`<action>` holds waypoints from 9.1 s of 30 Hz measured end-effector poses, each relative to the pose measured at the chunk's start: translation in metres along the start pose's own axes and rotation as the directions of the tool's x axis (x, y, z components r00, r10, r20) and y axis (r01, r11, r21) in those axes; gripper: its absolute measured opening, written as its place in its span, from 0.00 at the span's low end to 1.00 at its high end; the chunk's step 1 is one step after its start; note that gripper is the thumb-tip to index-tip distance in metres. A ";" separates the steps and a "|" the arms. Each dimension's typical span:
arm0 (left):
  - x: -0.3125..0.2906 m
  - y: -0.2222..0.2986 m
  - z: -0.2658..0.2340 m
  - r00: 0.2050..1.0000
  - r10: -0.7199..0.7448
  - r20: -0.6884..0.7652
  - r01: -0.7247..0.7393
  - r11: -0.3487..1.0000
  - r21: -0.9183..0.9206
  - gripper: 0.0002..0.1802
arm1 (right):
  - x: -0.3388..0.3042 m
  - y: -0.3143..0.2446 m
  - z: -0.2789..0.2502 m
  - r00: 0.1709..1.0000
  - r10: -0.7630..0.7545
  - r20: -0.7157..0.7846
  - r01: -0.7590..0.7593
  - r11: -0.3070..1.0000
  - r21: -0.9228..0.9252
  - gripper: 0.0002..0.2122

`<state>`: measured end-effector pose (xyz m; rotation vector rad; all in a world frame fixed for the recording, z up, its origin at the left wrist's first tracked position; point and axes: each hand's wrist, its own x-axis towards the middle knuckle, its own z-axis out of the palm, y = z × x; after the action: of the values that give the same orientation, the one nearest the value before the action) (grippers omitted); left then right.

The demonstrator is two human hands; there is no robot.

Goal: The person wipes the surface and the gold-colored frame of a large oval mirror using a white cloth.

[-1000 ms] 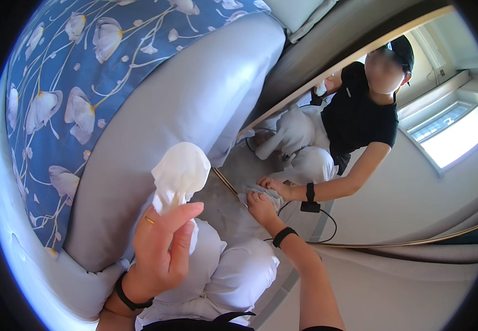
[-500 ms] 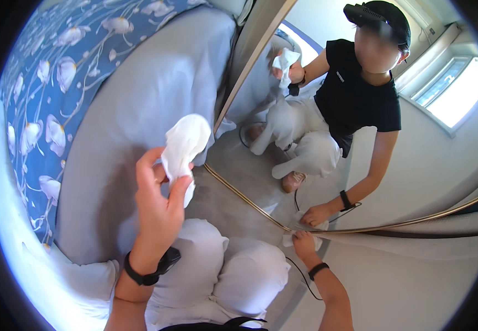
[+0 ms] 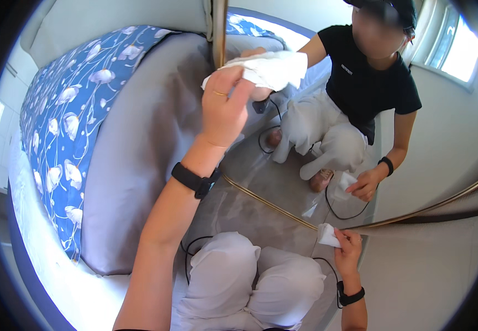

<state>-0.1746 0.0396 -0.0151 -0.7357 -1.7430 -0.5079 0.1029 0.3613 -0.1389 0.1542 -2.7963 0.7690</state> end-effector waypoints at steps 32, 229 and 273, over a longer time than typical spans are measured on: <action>-0.275 0.026 -0.017 0.765 -0.456 0.455 0.503 0.864 0.020 0.17 | -0.050 0.020 -0.027 0.988 0.150 -0.038 -0.151 0.988 -0.041 0.22; -0.024 0.090 -0.004 0.994 -0.012 -0.112 0.005 0.998 -0.067 0.10 | -0.043 0.011 -0.020 0.972 0.104 -0.213 -0.110 0.994 -0.014 0.22; -0.130 0.120 0.029 0.948 -0.118 0.295 0.209 0.930 -0.303 0.10 | -0.030 0.008 -0.014 0.984 0.090 -0.157 -0.091 0.996 -0.002 0.22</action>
<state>-0.0869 0.1162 -0.1512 -0.9335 -2.0136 -0.8649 0.1332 0.3763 -0.1390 -0.0344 -2.6726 0.7534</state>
